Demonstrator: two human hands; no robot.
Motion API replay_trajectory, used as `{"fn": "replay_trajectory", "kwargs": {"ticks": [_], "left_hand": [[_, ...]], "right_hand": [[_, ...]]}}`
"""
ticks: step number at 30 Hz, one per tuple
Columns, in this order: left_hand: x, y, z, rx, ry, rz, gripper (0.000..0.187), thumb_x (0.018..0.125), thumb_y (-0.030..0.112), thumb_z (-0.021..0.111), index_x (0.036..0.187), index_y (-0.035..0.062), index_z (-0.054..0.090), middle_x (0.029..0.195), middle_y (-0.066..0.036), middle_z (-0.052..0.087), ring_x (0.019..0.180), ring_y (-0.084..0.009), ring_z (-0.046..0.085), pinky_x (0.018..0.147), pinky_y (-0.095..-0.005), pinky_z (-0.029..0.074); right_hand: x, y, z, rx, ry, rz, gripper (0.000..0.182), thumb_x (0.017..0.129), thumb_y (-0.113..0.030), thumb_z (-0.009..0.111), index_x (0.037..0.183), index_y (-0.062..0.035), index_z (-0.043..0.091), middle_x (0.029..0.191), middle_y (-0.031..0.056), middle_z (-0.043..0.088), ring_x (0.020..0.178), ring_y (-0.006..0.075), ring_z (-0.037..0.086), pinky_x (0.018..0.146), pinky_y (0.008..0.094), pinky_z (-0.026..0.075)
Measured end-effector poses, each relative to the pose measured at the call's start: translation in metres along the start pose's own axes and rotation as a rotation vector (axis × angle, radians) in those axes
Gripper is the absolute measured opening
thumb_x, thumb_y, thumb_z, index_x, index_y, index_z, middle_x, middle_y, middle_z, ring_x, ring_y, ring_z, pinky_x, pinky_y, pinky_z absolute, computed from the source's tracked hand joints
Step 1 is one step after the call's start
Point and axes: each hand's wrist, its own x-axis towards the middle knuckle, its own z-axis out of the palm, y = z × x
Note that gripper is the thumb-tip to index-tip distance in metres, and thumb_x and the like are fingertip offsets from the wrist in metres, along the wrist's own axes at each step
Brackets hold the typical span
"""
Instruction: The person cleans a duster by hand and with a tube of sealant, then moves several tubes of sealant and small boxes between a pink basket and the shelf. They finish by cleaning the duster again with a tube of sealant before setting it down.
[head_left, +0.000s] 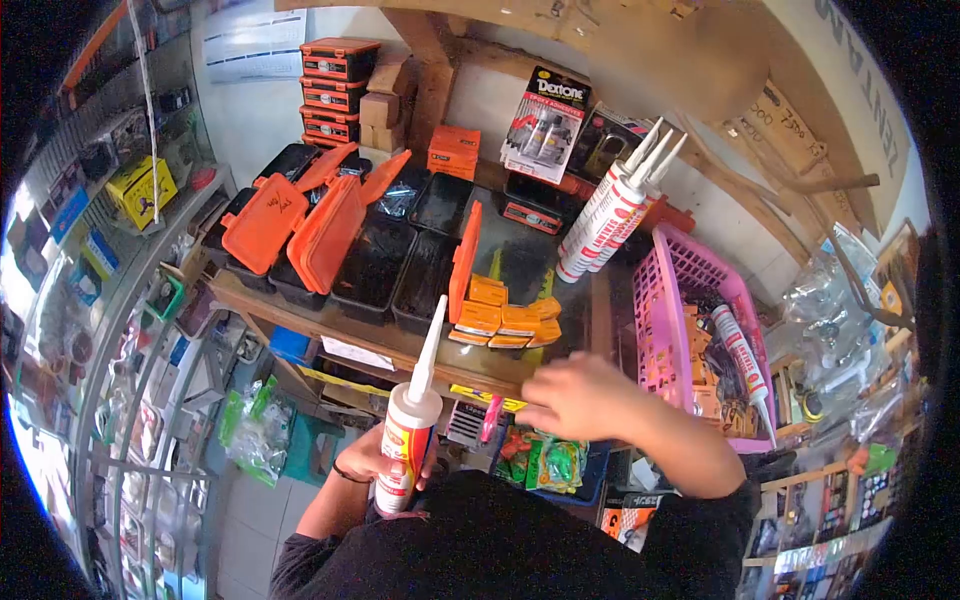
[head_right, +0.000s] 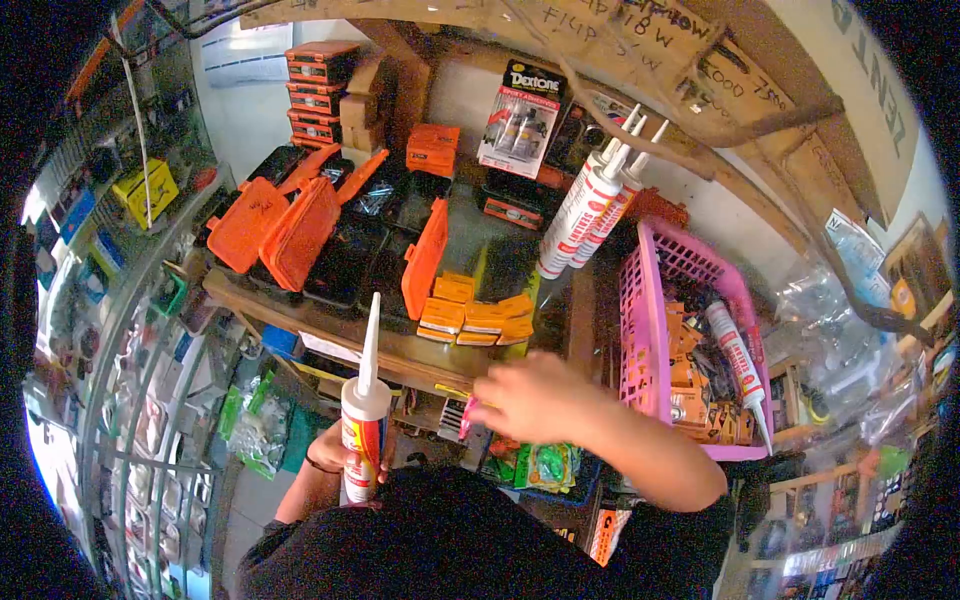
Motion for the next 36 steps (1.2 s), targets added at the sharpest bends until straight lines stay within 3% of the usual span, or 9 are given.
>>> {"fn": "replay_trajectory", "kwargs": {"ticks": [8, 14, 16, 18, 21, 31, 34, 35, 36], "left_hand": [[-0.004, 0.015, -0.008, 0.038, 0.053, 0.033, 0.059, 0.057, 0.022, 0.072, 0.100, -0.0014, 0.040, 0.075, -0.015, 0.053, 0.062, -0.0223, 0.056, 0.055, -0.0299, 0.046], [-0.017, 0.024, -0.005, 0.084, 0.098, 0.119, 0.061, 0.060, 0.027, 0.071, 0.103, 0.0000, 0.039, 0.073, -0.013, 0.052, 0.062, -0.0215, 0.055, 0.054, -0.0296, 0.046], [-0.026, 0.024, -0.007, 0.088, 0.110, 0.113, 0.061, 0.060, 0.027, 0.071, 0.104, 0.0001, 0.038, 0.073, -0.013, 0.052, 0.062, -0.0222, 0.055, 0.054, -0.0303, 0.046], [-0.034, 0.019, -0.010, 0.043, 0.147, 0.135, 0.061, 0.061, 0.027, 0.070, 0.104, -0.0001, 0.037, 0.073, -0.013, 0.052, 0.063, -0.0233, 0.055, 0.055, -0.0315, 0.047], [-0.039, 0.013, -0.013, 0.007, 0.159, 0.161, 0.061, 0.061, 0.027, 0.069, 0.104, -0.0005, 0.037, 0.074, -0.015, 0.052, 0.063, -0.0269, 0.056, 0.054, -0.0355, 0.048], [-0.038, -0.005, -0.003, 0.005, 0.152, 0.177, 0.062, 0.065, 0.040, 0.066, 0.101, -0.0011, 0.038, 0.074, -0.015, 0.052, 0.061, -0.0252, 0.056, 0.054, -0.0319, 0.047], [-0.016, -0.007, 0.014, 0.081, 0.140, 0.145, 0.068, 0.065, 0.053, 0.061, 0.103, 0.0014, 0.041, 0.073, -0.013, 0.052, 0.060, -0.0240, 0.056, 0.051, -0.0346, 0.049], [-0.008, -0.007, 0.022, 0.072, 0.137, 0.122, 0.066, 0.068, 0.051, 0.059, 0.105, 0.0005, 0.039, 0.076, -0.013, 0.053, 0.062, -0.0234, 0.056, 0.054, -0.0327, 0.048], [0.000, -0.008, 0.029, 0.064, 0.135, 0.096, 0.065, 0.071, 0.049, 0.057, 0.107, -0.0004, 0.037, 0.080, -0.013, 0.053, 0.064, -0.0228, 0.056, 0.056, -0.0307, 0.048]], "right_hand": [[-0.007, -0.020, 0.093, 0.322, -0.182, 0.184, 0.035, 0.080, -0.040, 0.045, 0.083, -0.0064, 0.054, 0.074, 0.0121, 0.057, 0.066, 0.0302, 0.057, 0.061, 0.0413, 0.046], [0.005, -0.005, 0.214, 1.104, -0.337, 0.681, 0.051, 0.079, -0.055, 0.042, 0.084, -0.0048, 0.052, 0.063, 0.0031, 0.052, 0.055, 0.0157, 0.055, 0.051, 0.0301, 0.046], [0.013, 0.000, 0.235, 1.501, -0.065, 0.912, 0.053, 0.078, -0.057, 0.041, 0.088, -0.0062, 0.050, 0.066, 0.0009, 0.050, 0.055, 0.0105, 0.054, 0.046, 0.0298, 0.045], [0.031, 0.008, 0.240, 1.558, -0.049, 1.040, 0.045, 0.080, -0.055, 0.039, 0.083, -0.0113, 0.048, 0.066, -0.0001, 0.048, 0.056, 0.0120, 0.051, 0.046, 0.0281, 0.040], [0.055, 0.019, 0.247, 1.660, 0.405, 1.222, 0.037, 0.082, -0.046, 0.038, 0.085, -0.0116, 0.050, 0.069, 0.0023, 0.053, 0.060, 0.0139, 0.055, 0.043, 0.0280, 0.043], [0.010, 0.015, 0.288, 2.032, 0.293, 1.133, 0.016, 0.078, -0.017, 0.049, 0.076, -0.0015, 0.049, 0.066, 0.0101, 0.055, 0.066, 0.0241, 0.060, 0.054, 0.0387, 0.048], [-0.040, -0.003, 0.311, 1.884, 0.461, 0.974, 0.010, 0.073, -0.009, 0.047, 0.067, -0.0006, 0.048, 0.061, 0.0130, 0.053, 0.051, 0.0200, 0.054, 0.051, 0.0338, 0.048], [-0.046, -0.003, 0.339, 1.850, 0.534, 1.203, 0.013, 0.073, -0.010, 0.047, 0.061, -0.0031, 0.049, 0.057, 0.0097, 0.053, 0.042, 0.0165, 0.047, 0.046, 0.0293, 0.043], [-0.061, -0.012, 0.340, 1.796, 0.535, 1.144, 0.019, 0.074, -0.017, 0.050, 0.057, -0.0066, 0.050, 0.051, 0.0051, 0.051, 0.038, 0.0146, 0.042, 0.040, 0.0282, 0.037]]}}
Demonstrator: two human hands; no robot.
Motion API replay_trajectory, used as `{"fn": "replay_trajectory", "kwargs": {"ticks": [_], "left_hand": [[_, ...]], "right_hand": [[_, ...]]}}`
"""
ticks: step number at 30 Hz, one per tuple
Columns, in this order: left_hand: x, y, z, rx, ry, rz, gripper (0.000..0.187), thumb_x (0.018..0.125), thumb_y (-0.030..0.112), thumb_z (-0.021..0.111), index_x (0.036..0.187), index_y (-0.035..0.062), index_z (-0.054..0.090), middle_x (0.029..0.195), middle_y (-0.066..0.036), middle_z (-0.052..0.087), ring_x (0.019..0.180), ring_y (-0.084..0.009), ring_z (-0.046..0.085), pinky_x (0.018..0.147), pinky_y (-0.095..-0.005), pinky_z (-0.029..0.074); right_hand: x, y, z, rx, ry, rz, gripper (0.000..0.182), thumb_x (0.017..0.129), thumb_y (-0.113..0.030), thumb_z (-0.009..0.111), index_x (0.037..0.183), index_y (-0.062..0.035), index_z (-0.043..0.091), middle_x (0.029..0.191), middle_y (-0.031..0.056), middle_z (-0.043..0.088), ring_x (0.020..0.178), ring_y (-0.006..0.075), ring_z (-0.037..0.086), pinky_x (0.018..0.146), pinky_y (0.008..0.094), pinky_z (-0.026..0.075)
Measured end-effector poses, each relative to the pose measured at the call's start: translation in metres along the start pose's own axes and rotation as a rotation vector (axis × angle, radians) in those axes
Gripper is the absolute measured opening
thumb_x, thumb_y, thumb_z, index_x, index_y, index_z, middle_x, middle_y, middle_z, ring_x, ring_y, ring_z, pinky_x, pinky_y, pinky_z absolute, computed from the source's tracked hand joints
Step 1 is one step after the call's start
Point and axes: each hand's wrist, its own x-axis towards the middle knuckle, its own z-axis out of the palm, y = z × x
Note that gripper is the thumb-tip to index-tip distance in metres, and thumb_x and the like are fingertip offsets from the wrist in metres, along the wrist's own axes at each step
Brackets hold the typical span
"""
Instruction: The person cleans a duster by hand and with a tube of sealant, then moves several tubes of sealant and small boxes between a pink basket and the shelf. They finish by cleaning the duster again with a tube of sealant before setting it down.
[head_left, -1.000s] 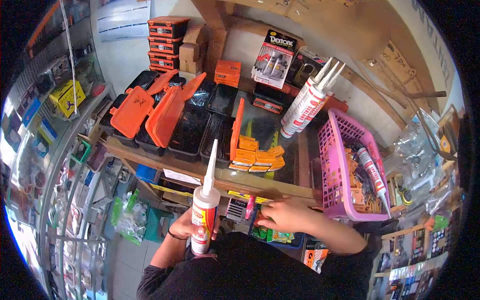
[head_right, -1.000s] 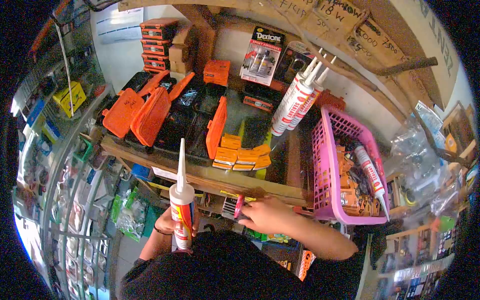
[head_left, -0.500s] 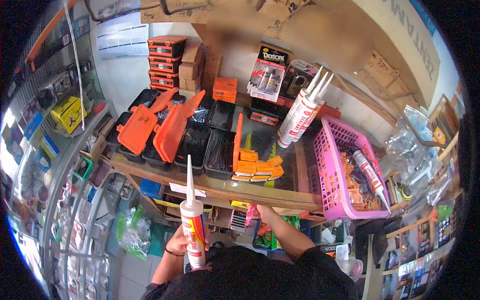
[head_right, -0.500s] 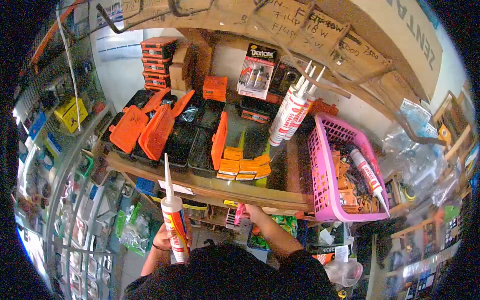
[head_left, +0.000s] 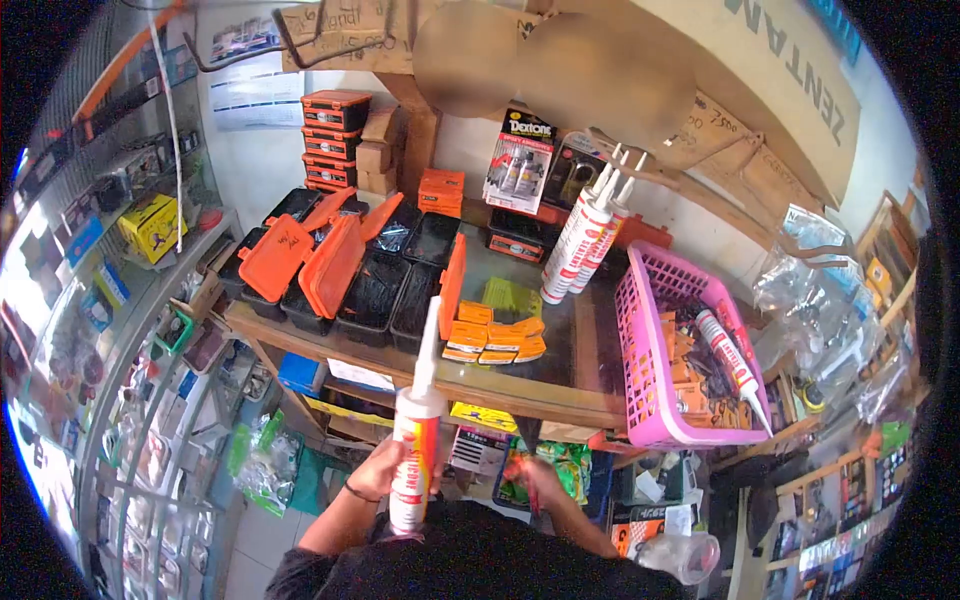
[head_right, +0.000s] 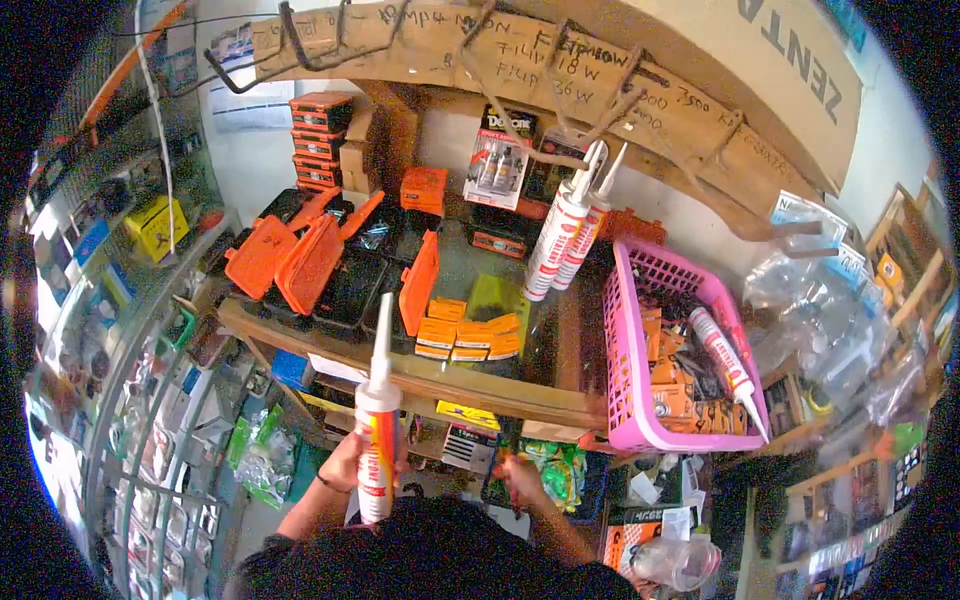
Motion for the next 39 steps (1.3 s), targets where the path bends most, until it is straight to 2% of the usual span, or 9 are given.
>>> {"fn": "replay_trajectory", "kwargs": {"ticks": [5, 9, 10, 12, 20, 23, 27, 29, 39], "left_hand": [[0.069, -0.016, 0.019, 0.081, -0.155, -0.055, 0.053, 0.079, 0.046, 0.049, 0.106, 0.0012, 0.040, 0.085, -0.013, 0.055, 0.068, -0.0209, 0.058, 0.058, -0.0308, 0.048], [0.117, -0.033, 0.047, 0.022, -0.128, -0.057, 0.045, 0.081, 0.043, 0.047, 0.103, 0.0030, 0.043, 0.081, -0.011, 0.056, 0.068, -0.0200, 0.058, 0.060, -0.0308, 0.048], [0.127, -0.039, 0.052, -0.003, -0.147, -0.058, 0.044, 0.081, 0.042, 0.047, 0.101, 0.0037, 0.044, 0.080, -0.010, 0.056, 0.067, -0.0200, 0.058, 0.060, -0.0308, 0.048], [0.141, -0.050, 0.060, -0.011, -0.074, -0.078, 0.042, 0.081, 0.042, 0.047, 0.099, 0.0044, 0.046, 0.079, -0.009, 0.057, 0.066, -0.0193, 0.058, 0.059, -0.0310, 0.049], [0.196, -0.066, 0.057, 0.005, 0.056, -0.250, 0.038, 0.080, 0.044, 0.047, 0.091, 0.0078, 0.052, 0.074, -0.007, 0.058, 0.064, -0.0177, 0.057, 0.060, -0.0315, 0.048], [0.220, -0.072, 0.051, 0.105, 0.071, -0.267, 0.042, 0.079, 0.047, 0.047, 0.091, 0.0073, 0.053, 0.073, -0.008, 0.059, 0.060, -0.0185, 0.058, 0.056, -0.0312, 0.049], [0.236, -0.080, 0.064, 0.179, 0.107, -0.123, 0.042, 0.081, 0.046, 0.045, 0.093, 0.0052, 0.051, 0.082, -0.008, 0.060, 0.068, -0.0166, 0.059, 0.057, -0.0278, 0.049], [0.239, -0.080, 0.063, -0.018, 0.062, -0.184, 0.027, 0.083, 0.027, 0.050, 0.104, 0.0119, 0.044, 0.089, -0.001, 0.055, 0.076, -0.0134, 0.055, 0.065, -0.0294, 0.047], [0.245, -0.086, 0.047, -0.400, -0.026, -0.225, 0.045, 0.084, 0.046, 0.036, 0.108, 0.0104, 0.049, 0.095, -0.004, 0.057, 0.086, -0.0173, 0.054, 0.078, -0.0326, 0.044]], "right_hand": [[-0.033, 0.093, -0.062, -0.667, 0.300, -0.009, 0.026, 0.078, -0.032, 0.051, 0.067, -0.0090, 0.057, 0.052, 0.0040, 0.051, 0.045, 0.0148, 0.049, 0.041, 0.0303, 0.039], [-0.068, 0.137, -0.091, -0.658, 0.393, -0.095, 0.023, 0.075, -0.030, 0.052, 0.067, -0.0085, 0.055, 0.051, 0.0043, 0.050, 0.045, 0.0156, 0.048, 0.041, 0.0307, 0.038], [-0.039, 0.062, -0.036, -0.664, 0.418, -0.126, 0.022, 0.074, -0.029, 0.053, 0.067, -0.0083, 0.055, 0.051, 0.0044, 0.049, 0.045, 0.0158, 0.048, 0.041, 0.0308, 0.038], [-0.046, 0.073, -0.057, -0.664, 0.458, -0.201, 0.020, 0.072, -0.027, 0.054, 0.066, -0.0080, 0.054, 0.050, 0.0046, 0.048, 0.045, 0.0163, 0.048, 0.042, 0.0310, 0.038], [-0.133, 0.209, -0.108, -0.559, 0.625, -0.377, 0.017, 0.065, -0.021, 0.057, 0.065, -0.0065, 0.048, 0.048, 0.0054, 0.044, 0.044, 0.0183, 0.046, 0.042, 0.0320, 0.038], [-0.163, 0.132, -0.084, -0.545, 0.707, -0.485, 0.021, 0.055, -0.013, 0.061, 0.064, -0.0044, 0.044, 0.050, 0.0079, 0.044, 0.045, 0.0179, 0.047, 0.045, 0.0310, 0.039], [-0.163, 0.063, -0.066, -0.467, 0.660, -0.500, 0.016, 0.063, -0.007, 0.062, 0.073, -0.0013, 0.051, 0.053, 0.0035, 0.047, 0.053, 0.0080, 0.045, 0.047, 0.0237, 0.036], [-0.153, 0.051, -0.061, -0.261, 0.613, -0.676, 0.026, 0.059, -0.013, 0.065, 0.067, -0.0043, 0.042, 0.050, 0.0062, 0.044, 0.044, 0.0150, 0.046, 0.044, 0.0284, 0.038], [-0.155, 0.001, -0.043, -0.236, 0.220, -0.480, 0.024, 0.085, -0.023, 0.048, 0.073, -0.0029, 0.043, 0.050, 0.0009, 0.042, 0.046, 0.0083, 0.037, 0.041, 0.0263, 0.031]]}}
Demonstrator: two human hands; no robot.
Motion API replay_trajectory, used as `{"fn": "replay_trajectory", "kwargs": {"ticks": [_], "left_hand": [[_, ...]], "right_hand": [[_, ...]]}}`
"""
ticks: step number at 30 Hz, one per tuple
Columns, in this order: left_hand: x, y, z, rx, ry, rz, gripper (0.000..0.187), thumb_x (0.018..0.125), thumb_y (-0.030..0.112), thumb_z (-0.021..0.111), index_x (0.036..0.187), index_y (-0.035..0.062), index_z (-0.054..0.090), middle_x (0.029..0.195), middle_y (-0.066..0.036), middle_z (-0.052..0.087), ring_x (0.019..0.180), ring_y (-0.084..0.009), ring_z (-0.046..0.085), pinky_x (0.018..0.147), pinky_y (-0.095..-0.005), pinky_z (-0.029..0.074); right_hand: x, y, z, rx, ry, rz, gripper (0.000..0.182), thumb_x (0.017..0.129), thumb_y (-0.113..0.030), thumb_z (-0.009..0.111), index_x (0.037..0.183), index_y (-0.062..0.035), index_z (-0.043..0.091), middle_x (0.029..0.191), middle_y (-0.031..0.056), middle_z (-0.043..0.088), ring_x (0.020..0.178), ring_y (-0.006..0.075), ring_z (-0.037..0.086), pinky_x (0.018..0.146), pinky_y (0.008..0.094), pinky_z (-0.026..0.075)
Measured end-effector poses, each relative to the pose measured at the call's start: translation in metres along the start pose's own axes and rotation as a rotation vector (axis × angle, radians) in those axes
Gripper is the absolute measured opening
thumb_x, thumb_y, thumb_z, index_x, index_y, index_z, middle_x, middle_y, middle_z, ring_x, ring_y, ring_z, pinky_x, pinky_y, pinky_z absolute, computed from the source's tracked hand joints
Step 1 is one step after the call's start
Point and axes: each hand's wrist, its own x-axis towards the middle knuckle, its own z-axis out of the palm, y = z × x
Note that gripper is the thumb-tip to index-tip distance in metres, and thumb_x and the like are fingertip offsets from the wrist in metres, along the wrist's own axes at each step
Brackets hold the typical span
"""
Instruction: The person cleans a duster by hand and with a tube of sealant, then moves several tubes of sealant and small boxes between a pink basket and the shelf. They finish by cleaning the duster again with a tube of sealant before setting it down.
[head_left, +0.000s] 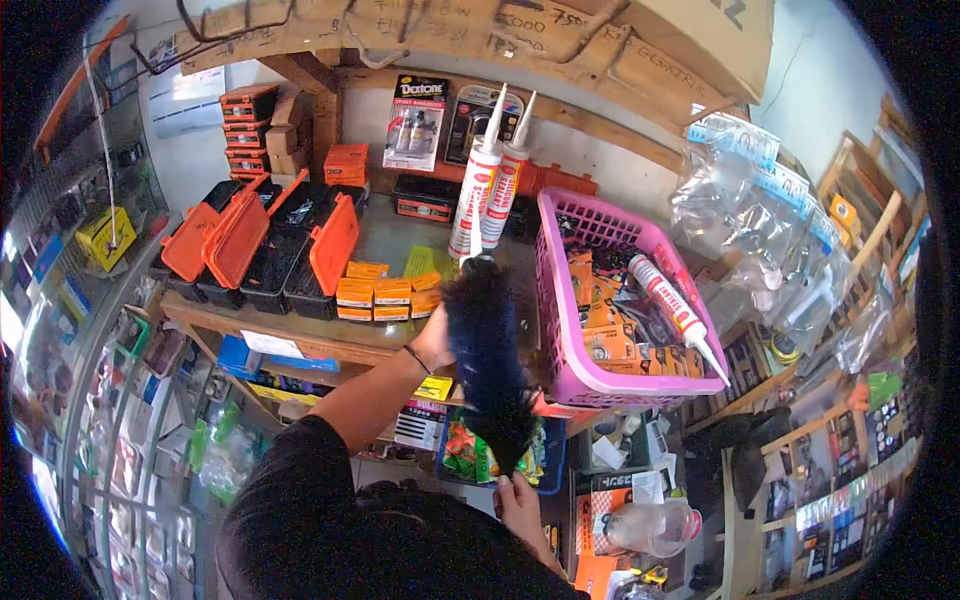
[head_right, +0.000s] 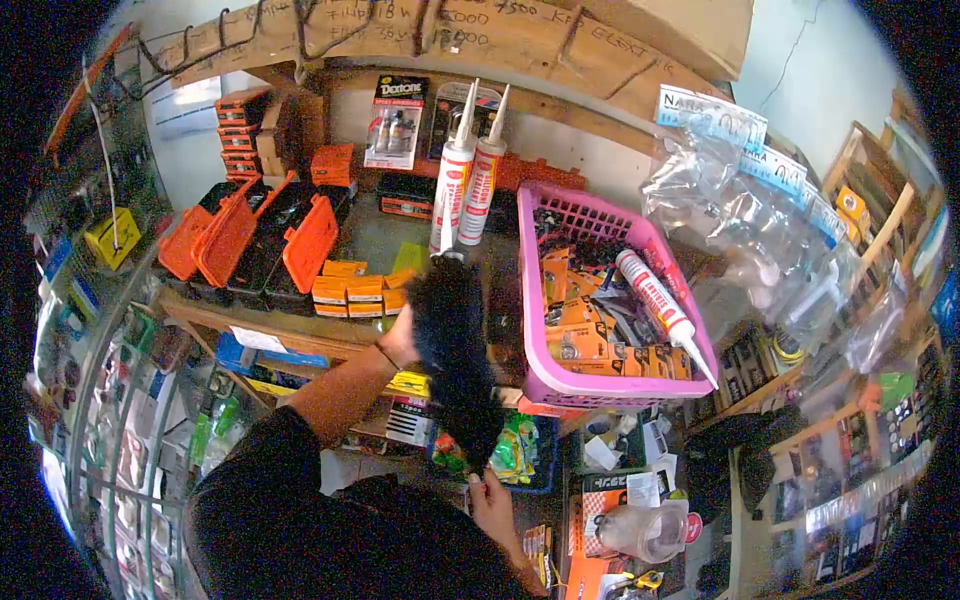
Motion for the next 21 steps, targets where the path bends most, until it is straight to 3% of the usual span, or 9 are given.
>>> {"fn": "replay_trajectory", "kwargs": {"ticks": [1, 3, 7, 11, 12, 14, 16, 19, 21], "left_hand": [[0.002, 0.002, -0.006, -0.005, -0.006, 0.005, 0.045, 0.084, 0.046, 0.036, 0.108, 0.0104, 0.049, 0.095, -0.004, 0.057, 0.086, -0.0173, 0.054, 0.078, -0.0326, 0.044], [0.006, 0.005, -0.013, -0.109, -0.678, -0.095, 0.044, 0.086, 0.043, 0.035, 0.111, 0.0083, 0.046, 0.105, -0.006, 0.054, 0.094, -0.0176, 0.052, 0.084, -0.0328, 0.041], [-0.017, 0.000, 0.011, -0.027, 0.079, 0.029, 0.043, 0.089, 0.037, 0.029, 0.117, 0.0068, 0.040, 0.104, -0.012, 0.051, 0.098, -0.0243, 0.048, 0.093, -0.0390, 0.033], [-0.012, 0.003, 0.009, 0.120, 0.174, -0.084, 0.046, 0.089, 0.039, 0.028, 0.117, 0.0061, 0.042, 0.115, -0.012, 0.048, 0.106, -0.0248, 0.044, 0.096, -0.0410, 0.029], [0.008, 0.006, -0.031, 0.083, -0.202, -0.132, 0.047, 0.089, 0.040, 0.027, 0.120, 0.0072, 0.039, 0.117, -0.010, 0.047, 0.108, -0.0239, 0.043, 0.095, -0.0408, 0.030], [0.002, 0.001, -0.019, 0.100, -0.129, -0.057, 0.047, 0.088, 0.041, 0.028, 0.120, 0.0086, 0.040, 0.118, -0.009, 0.046, 0.108, -0.0238, 0.044, 0.094, -0.0406, 0.032], [0.007, 0.000, -0.042, 0.405, -0.189, -0.028, 0.043, 0.087, 0.044, 0.032, 0.109, 0.0108, 0.047, 0.106, -0.007, 0.053, 0.096, -0.0206, 0.050, 0.086, -0.0365, 0.039], [0.002, 0.006, -0.019, 0.054, -0.238, -0.081, 0.039, 0.087, 0.042, 0.032, 0.105, 0.0118, 0.049, 0.097, -0.004, 0.057, 0.086, -0.0184, 0.054, 0.080, -0.0341, 0.042], [-0.003, 0.003, -0.001, 0.123, -0.065, 0.004, 0.037, 0.088, 0.040, 0.032, 0.104, 0.0111, 0.049, 0.091, -0.004, 0.058, 0.081, -0.0182, 0.055, 0.075, -0.0325, 0.044]], "right_hand": [[0.000, -0.009, -0.001, -0.009, -0.001, -0.004, 0.024, 0.085, -0.023, 0.048, 0.073, -0.0029, 0.043, 0.050, 0.0009, 0.042, 0.046, 0.0083, 0.037, 0.041, 0.0263, 0.031], [0.001, -0.034, -0.002, 0.143, -0.016, 0.124, 0.025, 0.088, -0.024, 0.041, 0.070, -0.0072, 0.039, 0.051, -0.0010, 0.042, 0.040, 0.0062, 0.037, 0.036, 0.0207, 0.030], [0.004, -0.031, -0.004, 0.080, -0.093, 0.075, 0.026, 0.088, -0.025, 0.040, 0.069, -0.0075, 0.039, 0.052, -0.0009, 0.042, 0.040, 0.0063, 0.038, 0.037, 0.0198, 0.030], [0.009, -0.040, -0.004, 0.101, -0.097, 0.039, 0.024, 0.089, -0.024, 0.040, 0.071, -0.0071, 0.040, 0.052, -0.0003, 0.043, 0.039, 0.0066, 0.038, 0.035, 0.0192, 0.030], [0.009, -0.043, -0.003, 0.195, -0.101, 0.110, 0.024, 0.089, -0.024, 0.039, 0.072, -0.0069, 0.040, 0.053, -0.0002, 0.043, 0.038, 0.0067, 0.038, 0.035, 0.0190, 0.030], [0.014, -0.026, -0.009, 0.085, -0.143, 0.040, 0.024, 0.089, -0.024, 0.039, 0.072, -0.0067, 0.040, 0.053, 0.0002, 0.043, 0.038, 0.0069, 0.038, 0.034, 0.0191, 0.030], [0.013, -0.025, -0.009, -0.021, -0.186, -0.033, 0.024, 0.089, -0.024, 0.039, 0.073, -0.0066, 0.040, 0.053, 0.0005, 0.043, 0.038, 0.0070, 0.038, 0.034, 0.0192, 0.030], [0.009, -0.051, -0.007, 0.206, -0.155, 0.145, 0.024, 0.089, -0.023, 0.038, 0.073, -0.0061, 0.040, 0.053, 0.0010, 0.042, 0.038, 0.0068, 0.038, 0.036, 0.0189, 0.031], [0.008, -0.056, -0.006, 0.307, -0.178, 0.114, 0.024, 0.090, -0.022, 0.037, 0.072, -0.0060, 0.040, 0.053, 0.0018, 0.043, 0.038, 0.0072, 0.038, 0.035, 0.0199, 0.031]]}}
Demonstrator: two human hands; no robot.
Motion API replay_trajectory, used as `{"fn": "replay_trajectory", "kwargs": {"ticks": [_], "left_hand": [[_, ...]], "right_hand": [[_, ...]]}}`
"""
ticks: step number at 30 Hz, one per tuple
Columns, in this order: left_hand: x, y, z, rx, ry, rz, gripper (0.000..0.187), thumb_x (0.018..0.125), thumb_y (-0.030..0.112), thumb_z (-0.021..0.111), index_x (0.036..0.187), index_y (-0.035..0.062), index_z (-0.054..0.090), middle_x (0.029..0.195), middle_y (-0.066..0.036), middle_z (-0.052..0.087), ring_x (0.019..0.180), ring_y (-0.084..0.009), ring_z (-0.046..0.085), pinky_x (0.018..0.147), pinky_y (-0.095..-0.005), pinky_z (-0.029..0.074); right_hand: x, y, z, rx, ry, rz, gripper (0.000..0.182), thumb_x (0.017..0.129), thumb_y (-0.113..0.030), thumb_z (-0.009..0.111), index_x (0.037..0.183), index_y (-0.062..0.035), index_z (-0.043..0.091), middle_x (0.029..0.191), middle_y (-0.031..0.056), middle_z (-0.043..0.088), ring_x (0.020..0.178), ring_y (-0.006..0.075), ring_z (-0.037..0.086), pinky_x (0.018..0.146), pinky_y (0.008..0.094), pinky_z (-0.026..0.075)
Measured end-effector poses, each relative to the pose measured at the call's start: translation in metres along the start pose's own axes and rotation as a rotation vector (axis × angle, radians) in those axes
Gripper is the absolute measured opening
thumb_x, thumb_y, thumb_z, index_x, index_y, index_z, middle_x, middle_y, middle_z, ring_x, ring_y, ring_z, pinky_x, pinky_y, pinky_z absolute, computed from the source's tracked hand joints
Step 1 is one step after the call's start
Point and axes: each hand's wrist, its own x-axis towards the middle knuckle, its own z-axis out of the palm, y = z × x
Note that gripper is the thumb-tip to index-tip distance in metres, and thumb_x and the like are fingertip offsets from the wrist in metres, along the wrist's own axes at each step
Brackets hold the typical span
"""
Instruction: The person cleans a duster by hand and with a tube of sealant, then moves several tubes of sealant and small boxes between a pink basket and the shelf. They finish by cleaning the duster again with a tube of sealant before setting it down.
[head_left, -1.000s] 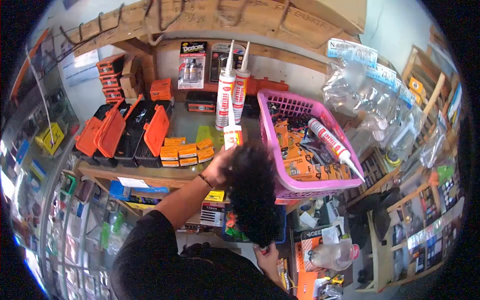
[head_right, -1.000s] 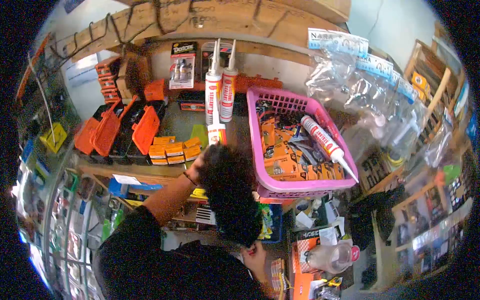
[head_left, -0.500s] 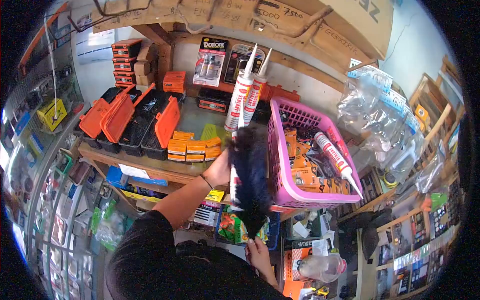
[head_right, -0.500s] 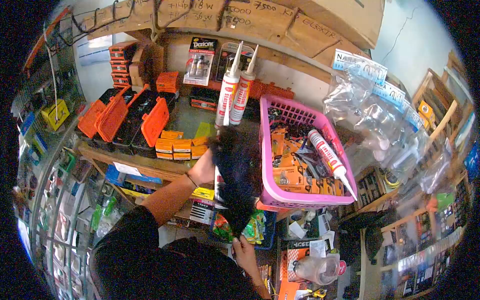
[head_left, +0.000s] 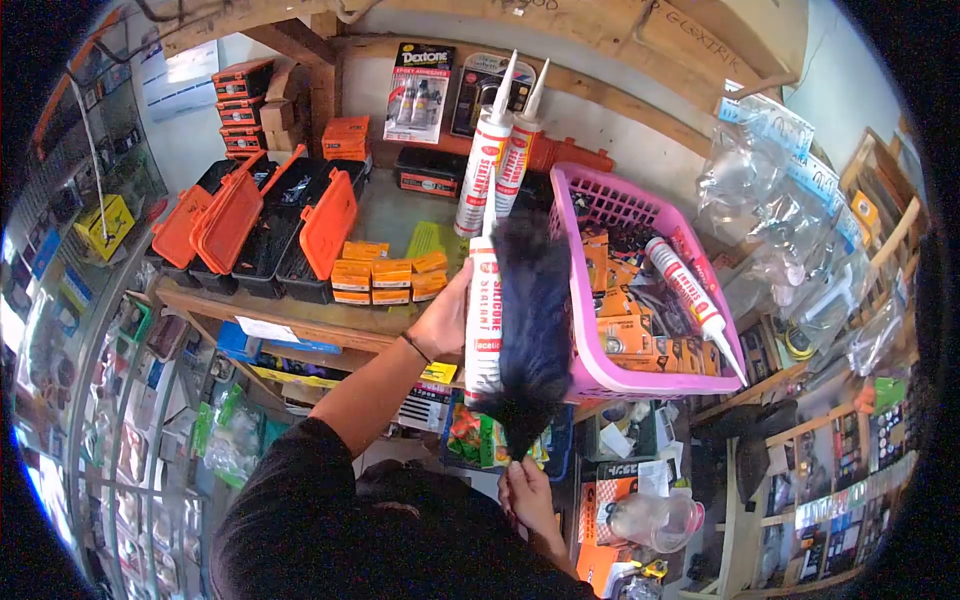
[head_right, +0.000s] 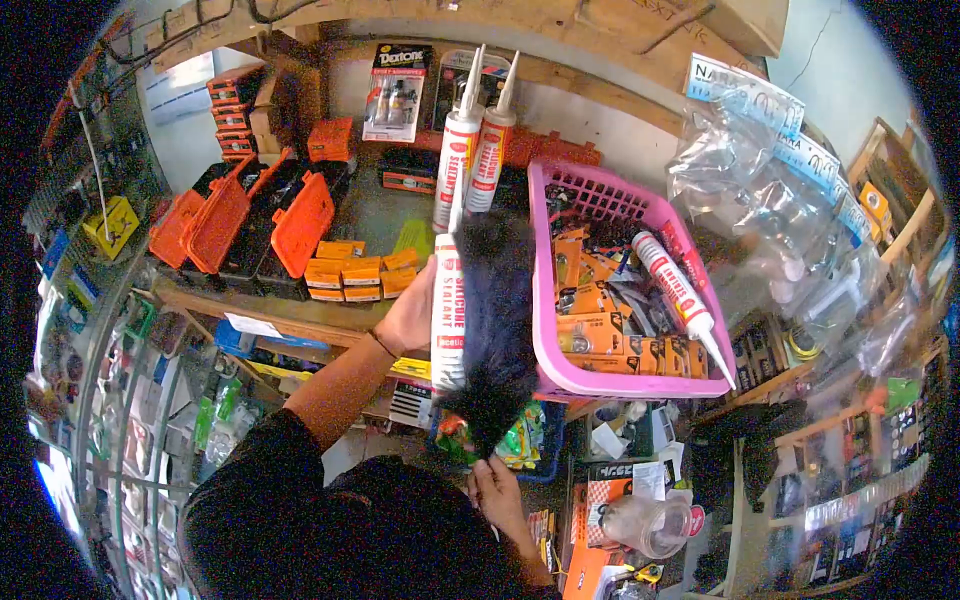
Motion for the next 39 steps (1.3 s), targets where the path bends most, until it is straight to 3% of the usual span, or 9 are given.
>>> {"fn": "replay_trajectory", "kwargs": {"ticks": [10, 12, 14, 16, 19, 22, 30, 32, 39], "left_hand": [[-0.004, 0.000, 0.002, -0.169, 0.192, 0.052, 0.033, 0.087, 0.036, 0.037, 0.101, 0.0088, 0.050, 0.092, -0.007, 0.056, 0.089, -0.0231, 0.052, 0.082, -0.0381, 0.041], [0.000, -0.008, -0.029, -0.037, -0.267, 0.062, 0.033, 0.087, 0.031, 0.034, 0.111, 0.0105, 0.046, 0.099, -0.007, 0.055, 0.091, -0.0230, 0.052, 0.085, -0.0389, 0.039], [-0.014, 0.001, 0.035, -0.071, 0.190, 0.052, 0.038, 0.087, 0.038, 0.034, 0.112, 0.0107, 0.044, 0.096, -0.005, 0.056, 0.088, -0.0222, 0.053, 0.081, -0.0370, 0.041], [0.002, 0.004, -0.007, -0.240, -0.280, 0.000, 0.051, 0.084, 0.050, 0.033, 0.114, 0.0113, 0.045, 0.105, -0.007, 0.055, 0.092, -0.0231, 0.053, 0.083, -0.0392, 0.041], [-0.011, -0.003, 0.009, -0.126, 0.178, 0.060, 0.041, 0.086, 0.039, 0.039, 0.112, 0.0082, 0.045, 0.103, -0.008, 0.054, 0.093, -0.0195, 0.052, 0.082, -0.0340, 0.043], [0.012, -0.006, -0.076, -0.015, -0.192, -0.066, 0.043, 0.086, 0.036, 0.039, 0.116, 0.0055, 0.042, 0.111, -0.010, 0.050, 0.100, -0.0221, 0.049, 0.090, -0.0366, 0.037], [0.009, 0.004, -0.048, 0.119, -0.189, -0.006, 0.055, 0.082, 0.050, 0.039, 0.112, 0.0041, 0.043, 0.104, -0.013, 0.054, 0.096, -0.0292, 0.052, 0.079, -0.0454, 0.044], [-0.001, -0.002, 0.010, -0.116, 0.154, 0.009, 0.051, 0.084, 0.047, 0.035, 0.111, 0.0051, 0.045, 0.103, -0.012, 0.055, 0.096, -0.0267, 0.052, 0.085, -0.0420, 0.040], [0.006, 0.009, -0.030, 0.130, -0.075, -0.082, 0.041, 0.085, 0.039, 0.039, 0.106, 0.0047, 0.047, 0.101, -0.013, 0.054, 0.089, -0.0241, 0.055, 0.079, -0.0390, 0.045]], "right_hand": [[-0.004, 0.023, -0.010, -0.069, -0.068, 0.068, 0.024, 0.087, -0.023, 0.043, 0.070, -0.0056, 0.043, 0.055, 0.0014, 0.047, 0.043, 0.0073, 0.041, 0.038, 0.0210, 0.033], [-0.005, 0.020, -0.010, -0.053, -0.065, 0.050, 0.024, 0.088, -0.023, 0.043, 0.071, -0.0058, 0.043, 0.055, 0.0014, 0.046, 0.043, 0.0074, 0.041, 0.038, 0.0211, 0.034], [-0.005, 0.014, -0.007, -0.036, -0.063, 0.032, 0.023, 0.088, -0.023, 0.042, 0.072, -0.0059, 0.043, 0.055, 0.0015, 0.046, 0.043, 0.0074, 0.042, 0.038, 0.0212, 0.034], [-0.005, 0.010, -0.004, 0.120, -0.015, 0.102, 0.022, 0.089, -0.019, 0.039, 0.072, -0.0055, 0.038, 0.055, 0.0044, 0.045, 0.043, 0.0086, 0.041, 0.038, 0.0208, 0.032], [-0.006, 0.020, -0.015, 0.037, -0.132, 0.070, 0.021, 0.088, -0.021, 0.043, 0.074, -0.0055, 0.043, 0.056, 0.0013, 0.047, 0.044, 0.0080, 0.043, 0.038, 0.0212, 0.033], [-0.004, 0.014, -0.013, -0.012, -0.158, 0.068, 0.021, 0.088, -0.020, 0.043, 0.074, -0.0053, 0.043, 0.056, 0.0002, 0.045, 0.048, 0.0073, 0.043, 0.043, 0.0215, 0.035], [0.003, 0.016, -0.010, -0.049, -0.213, 0.070, 0.018, 0.088, -0.018, 0.043, 0.074, -0.0059, 0.043, 0.057, -0.0001, 0.045, 0.048, 0.0069, 0.042, 0.042, 0.0212, 0.034], [0.004, 0.013, -0.006, 0.123, -0.164, 0.095, 0.018, 0.088, -0.017, 0.043, 0.074, -0.0057, 0.044, 0.057, -0.0003, 0.045, 0.047, 0.0067, 0.041, 0.041, 0.0212, 0.033], [0.008, 0.006, 0.000, 0.073, -0.247, 0.086, 0.017, 0.088, -0.018, 0.041, 0.078, -0.0061, 0.047, 0.055, -0.0010, 0.043, 0.044, 0.0067, 0.037, 0.039, 0.0215, 0.032]]}}
